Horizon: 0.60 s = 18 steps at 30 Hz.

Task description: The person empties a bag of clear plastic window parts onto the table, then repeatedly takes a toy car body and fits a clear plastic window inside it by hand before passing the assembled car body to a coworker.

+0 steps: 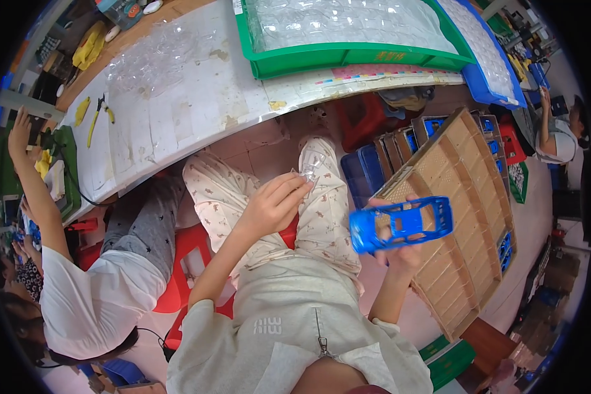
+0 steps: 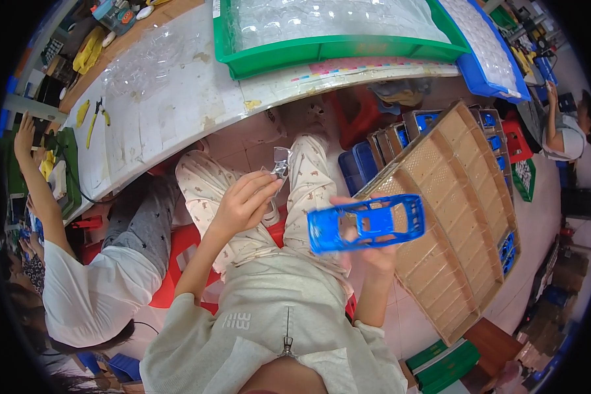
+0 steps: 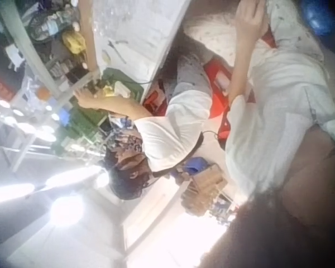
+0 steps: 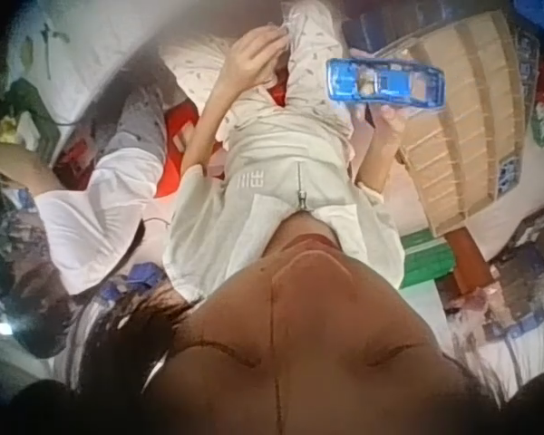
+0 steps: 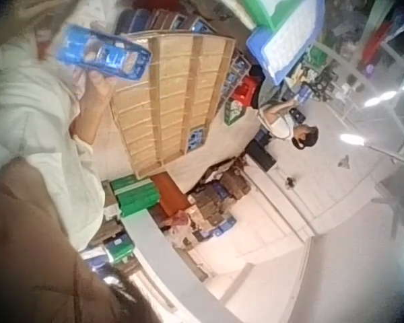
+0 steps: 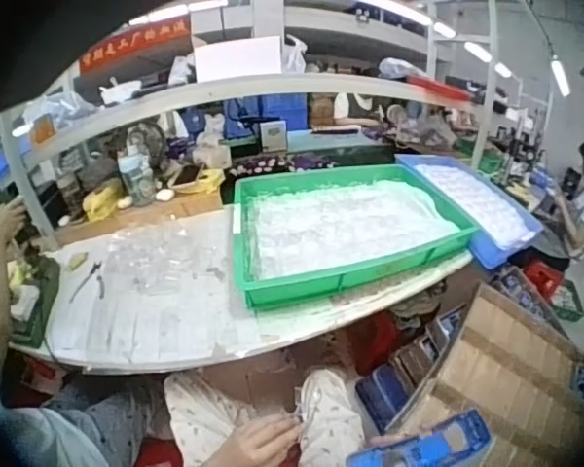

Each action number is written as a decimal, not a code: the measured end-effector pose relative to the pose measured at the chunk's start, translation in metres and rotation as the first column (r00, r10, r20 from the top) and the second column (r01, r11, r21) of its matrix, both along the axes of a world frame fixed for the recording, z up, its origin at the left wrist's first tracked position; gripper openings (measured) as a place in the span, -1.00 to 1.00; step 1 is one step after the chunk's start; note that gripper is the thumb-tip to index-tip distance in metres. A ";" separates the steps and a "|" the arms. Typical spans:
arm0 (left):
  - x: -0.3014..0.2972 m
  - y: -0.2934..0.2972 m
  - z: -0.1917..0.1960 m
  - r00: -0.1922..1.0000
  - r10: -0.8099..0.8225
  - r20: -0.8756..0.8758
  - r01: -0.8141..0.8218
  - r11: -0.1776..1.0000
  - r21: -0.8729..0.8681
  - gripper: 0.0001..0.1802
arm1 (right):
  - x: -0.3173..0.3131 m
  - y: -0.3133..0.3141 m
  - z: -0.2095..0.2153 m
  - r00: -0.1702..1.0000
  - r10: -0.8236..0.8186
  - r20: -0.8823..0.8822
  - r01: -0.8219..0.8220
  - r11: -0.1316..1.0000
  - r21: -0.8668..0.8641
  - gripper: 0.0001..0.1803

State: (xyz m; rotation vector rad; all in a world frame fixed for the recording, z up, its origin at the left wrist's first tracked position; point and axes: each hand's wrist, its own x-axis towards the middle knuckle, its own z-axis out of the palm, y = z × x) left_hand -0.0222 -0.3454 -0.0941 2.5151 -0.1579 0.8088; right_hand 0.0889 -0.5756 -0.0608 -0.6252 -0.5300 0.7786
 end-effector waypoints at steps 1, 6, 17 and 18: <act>0.001 -0.001 0.003 0.999 0.007 0.034 -0.005 0.999 -0.052 -0.59 | -0.004 0.003 0.003 0.999 -0.023 0.027 0.027 0.987 -0.158 -0.11; -0.001 -0.012 0.020 0.978 0.117 0.172 -0.091 0.984 -0.151 -0.60 | -0.018 0.018 -0.009 0.967 0.144 -0.209 -0.107 0.978 0.179 0.03; -0.019 -0.072 0.043 0.925 -0.116 0.363 0.090 0.992 0.088 -0.68 | -0.044 0.053 0.006 0.971 -0.145 -0.191 0.133 0.988 -0.074 -0.16; -0.021 -0.073 0.045 0.934 -0.115 0.339 0.086 0.991 0.099 -0.70 | -0.045 0.054 0.009 0.962 -0.179 -0.207 0.166 0.983 -0.075 -0.12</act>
